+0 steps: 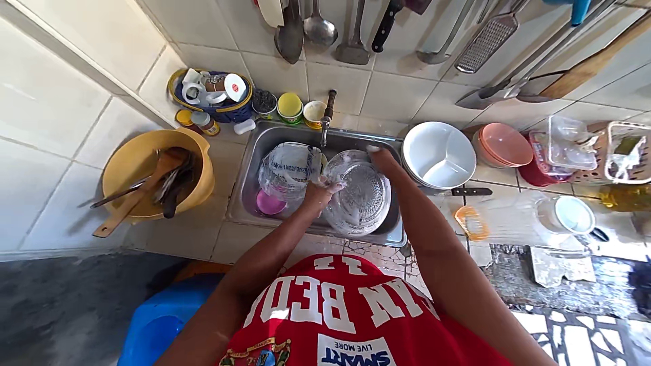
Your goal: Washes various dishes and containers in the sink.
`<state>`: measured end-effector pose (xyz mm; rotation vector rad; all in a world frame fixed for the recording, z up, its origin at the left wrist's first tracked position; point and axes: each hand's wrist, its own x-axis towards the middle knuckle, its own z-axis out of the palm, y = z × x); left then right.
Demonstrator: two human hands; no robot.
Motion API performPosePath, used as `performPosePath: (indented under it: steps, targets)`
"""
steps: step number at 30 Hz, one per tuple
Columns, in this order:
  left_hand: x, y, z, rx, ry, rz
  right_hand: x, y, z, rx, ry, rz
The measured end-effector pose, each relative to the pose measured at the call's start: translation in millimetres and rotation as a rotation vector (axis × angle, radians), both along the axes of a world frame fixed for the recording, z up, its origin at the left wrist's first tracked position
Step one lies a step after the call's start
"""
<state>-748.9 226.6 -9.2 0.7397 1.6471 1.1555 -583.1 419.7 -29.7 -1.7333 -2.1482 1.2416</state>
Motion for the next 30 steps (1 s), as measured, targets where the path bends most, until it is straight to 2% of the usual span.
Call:
performPosePath:
  steps: [2, 4, 7, 9, 11, 15, 18, 20, 22, 24, 26, 30]
  targets:
    - [-4.7, 0.7, 4.6, -0.122, -0.03, -0.078, -1.9, -4.5, 6.5, -0.014, -0.095, 0.065]
    - [-7.2, 4.2, 9.4, -0.275, -0.052, -0.15, -19.7, -20.1, 31.5, 0.012, -0.225, 0.267]
    - [-5.4, 10.5, 16.4, -0.295, -0.079, -0.245, -61.3, -46.1, 66.3, 0.072, -0.324, 0.522]
    - [0.1, 10.2, 15.6, -0.231, -0.087, -0.206, -69.1, -43.9, 51.7, 0.143, -0.179, 0.5]
    - [0.2, 8.4, 5.9, -0.164, -0.087, -0.128, -59.0, -35.0, 31.7, 0.201, 0.006, 0.393]
    - [-12.3, -4.1, -15.7, -0.124, -0.146, 0.062, -1.3, -41.1, 3.5, 0.138, -0.015, 0.185]
    - [-23.3, -12.5, -21.6, -0.13, -0.21, 0.208, 32.4, -92.6, -6.8, 0.124, -0.079, 0.079]
    - [-26.9, -13.3, -27.4, -0.133, -0.257, 0.289, 34.9, -142.5, -3.0, 0.162, -0.117, 0.126]
    - [-24.7, -11.8, -32.2, -0.128, -0.242, 0.333, 21.1, -189.2, 5.8, 0.241, -0.169, 0.289]
    - [-20.2, -10.2, -28.2, -0.137, -0.167, 0.292, -2.8, -207.5, 16.5, 0.314, -0.164, 0.438]
    - [-14.0, -12.0, -21.0, -0.133, -0.111, 0.199, -23.9, -193.5, 30.0, 0.29, -0.143, 0.47]
    - [-6.3, -11.6, -21.4, -0.1, -0.125, 0.225, -19.7, -107.6, 31.0, 0.226, -0.15, 0.346]
